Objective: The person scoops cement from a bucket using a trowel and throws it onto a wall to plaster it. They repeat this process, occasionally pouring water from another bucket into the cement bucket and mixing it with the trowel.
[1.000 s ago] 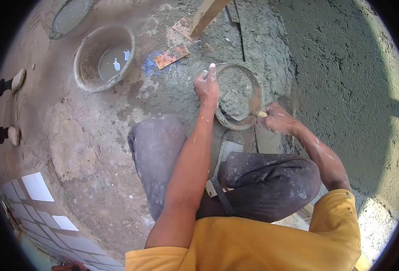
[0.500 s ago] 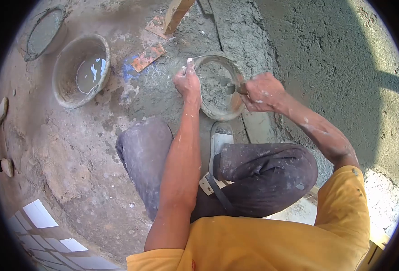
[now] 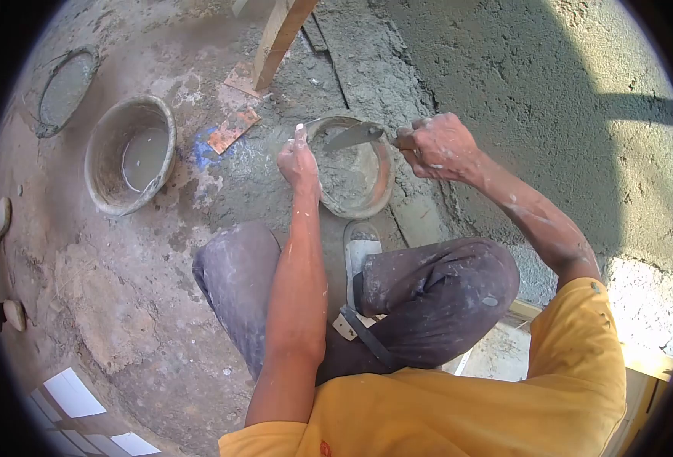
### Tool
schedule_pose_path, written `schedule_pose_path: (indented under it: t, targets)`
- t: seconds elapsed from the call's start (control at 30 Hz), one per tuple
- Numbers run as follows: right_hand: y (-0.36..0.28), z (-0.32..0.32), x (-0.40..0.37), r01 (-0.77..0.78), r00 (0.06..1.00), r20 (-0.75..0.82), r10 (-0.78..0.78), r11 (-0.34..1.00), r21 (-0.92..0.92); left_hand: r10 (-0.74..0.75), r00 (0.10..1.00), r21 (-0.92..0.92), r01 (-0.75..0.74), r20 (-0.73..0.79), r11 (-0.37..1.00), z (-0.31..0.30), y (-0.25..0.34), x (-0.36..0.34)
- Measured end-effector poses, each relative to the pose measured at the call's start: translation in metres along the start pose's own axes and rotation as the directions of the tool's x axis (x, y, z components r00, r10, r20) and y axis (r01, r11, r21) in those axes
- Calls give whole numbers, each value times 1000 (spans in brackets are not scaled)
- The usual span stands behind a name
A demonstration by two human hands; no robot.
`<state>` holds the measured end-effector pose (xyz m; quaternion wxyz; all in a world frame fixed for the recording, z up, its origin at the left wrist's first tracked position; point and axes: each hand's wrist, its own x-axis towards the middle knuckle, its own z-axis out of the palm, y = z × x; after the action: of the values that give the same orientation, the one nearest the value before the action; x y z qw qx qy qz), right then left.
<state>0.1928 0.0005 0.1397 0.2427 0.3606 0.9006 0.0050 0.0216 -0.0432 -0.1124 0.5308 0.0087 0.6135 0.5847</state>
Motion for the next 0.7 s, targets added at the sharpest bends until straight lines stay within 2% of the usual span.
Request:
schedule_pose_path:
  t: [0.1, 0.13, 0.23, 0.4, 0.43, 0.47, 0.57, 0.6, 0.7]
  targets:
    - [31, 19, -4, -29, 991, -131, 29, 1000, -4, -31, 999, -36, 31, 9, 999, -6, -8, 10]
    - [42, 31, -1, -50, 994, -104, 47, 998, -32, -36, 999, -45, 37, 21, 998, -5, -10, 12]
    - [73, 73, -3, -88, 985, 140, 100, 992, -88, -31, 998, 7, 31, 48, 1000, -5, -9, 6]
    - [75, 84, -34, -93, 984, 151, 91, 996, 5, -108, 993, -25, 109, 51, 994, -3, -1, -1]
    - [73, 80, -27, -85, 989, 123, 83, 996, 14, -74, 996, -46, 77, 54, 996, 1, 0, 1]
    - [67, 78, -32, -57, 965, 260, 44, 997, 44, -44, 998, -60, 47, 47, 997, -1, 1, 4]
    - [30, 71, -32, -79, 987, 153, 59, 988, 134, -141, 988, -143, 149, 67, 978, -8, -12, 17]
    - [29, 75, -27, -37, 999, 1, 37, 992, 121, -167, 983, -158, 176, 73, 971, -8, -13, 17]
    - [20, 44, 8, -143, 989, 37, 146, 988, -61, -181, 981, -143, 189, 67, 972, -10, -4, 12]
